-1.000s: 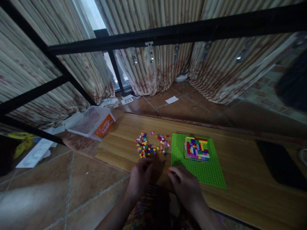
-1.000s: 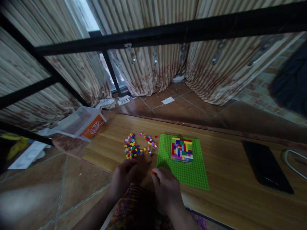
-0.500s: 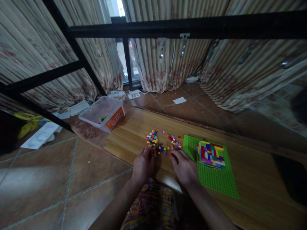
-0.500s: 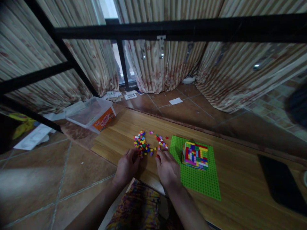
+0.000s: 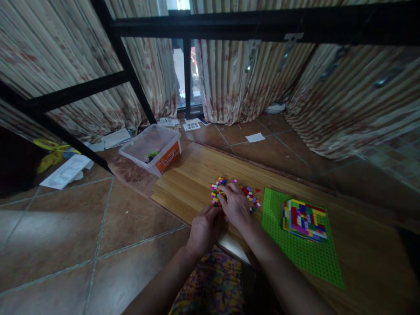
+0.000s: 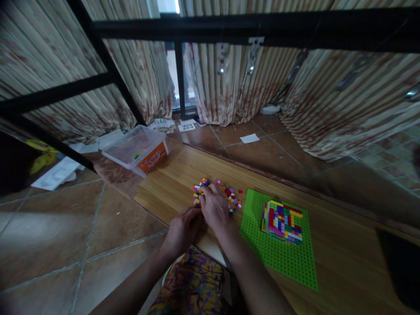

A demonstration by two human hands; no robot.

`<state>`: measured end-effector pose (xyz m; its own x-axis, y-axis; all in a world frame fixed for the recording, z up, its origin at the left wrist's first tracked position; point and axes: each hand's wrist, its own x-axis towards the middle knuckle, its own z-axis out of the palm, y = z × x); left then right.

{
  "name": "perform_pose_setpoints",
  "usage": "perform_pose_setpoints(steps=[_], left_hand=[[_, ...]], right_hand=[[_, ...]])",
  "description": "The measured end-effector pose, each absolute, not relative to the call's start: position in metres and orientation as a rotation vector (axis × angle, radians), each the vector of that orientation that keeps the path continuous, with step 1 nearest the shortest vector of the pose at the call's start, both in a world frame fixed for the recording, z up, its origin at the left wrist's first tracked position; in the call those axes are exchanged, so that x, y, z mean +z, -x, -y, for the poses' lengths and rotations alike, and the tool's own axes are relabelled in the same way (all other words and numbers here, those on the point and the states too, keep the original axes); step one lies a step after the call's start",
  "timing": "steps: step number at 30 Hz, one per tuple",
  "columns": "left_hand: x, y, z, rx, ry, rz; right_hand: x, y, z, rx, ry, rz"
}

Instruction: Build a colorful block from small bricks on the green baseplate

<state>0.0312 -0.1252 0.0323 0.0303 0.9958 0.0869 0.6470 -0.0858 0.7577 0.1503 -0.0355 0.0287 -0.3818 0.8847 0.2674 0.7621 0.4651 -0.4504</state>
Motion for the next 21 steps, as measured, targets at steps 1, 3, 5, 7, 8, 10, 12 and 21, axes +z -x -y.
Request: perform_pose_setpoints(steps=[1, 3, 5, 7, 8, 10, 12, 21], left_hand=[[0.032, -0.031, 0.125, 0.861, -1.784, -1.662], [0.032, -0.031, 0.125, 0.877, -1.783, -1.652], [0.031, -0.031, 0.125, 0.897, -1.786, -1.644], [0.031, -0.03, 0.125, 0.907, -1.791, -1.641], [0.03, -0.03, 0.125, 0.908, -1.791, -1.644], [0.029, -0.029, 0.125, 0.91, -1.782, -1.646], [0.029, -0.029, 0.124, 0.92, -1.755, -1.644], [0.049, -0.042, 0.112, 1.197, -1.22, -1.37]], right_hand=[[0.027, -0.148, 0.033, 0.354, 1.379, 2.242], [0.024, -0.146, 0.03, 0.377, 1.389, 2.214], [0.023, -0.147, 0.029, 0.42, 1.378, 2.175], [0.022, -0.152, 0.031, 0.492, 1.347, 2.109], [0.022, -0.154, 0.033, 0.544, 1.327, 2.056], [0.022, -0.161, 0.039, 0.68, 1.292, 1.895], [0.023, -0.167, 0.047, 0.849, 1.269, 1.689], [0.049, -0.183, 0.081, 1.273, 1.22, 1.391]])
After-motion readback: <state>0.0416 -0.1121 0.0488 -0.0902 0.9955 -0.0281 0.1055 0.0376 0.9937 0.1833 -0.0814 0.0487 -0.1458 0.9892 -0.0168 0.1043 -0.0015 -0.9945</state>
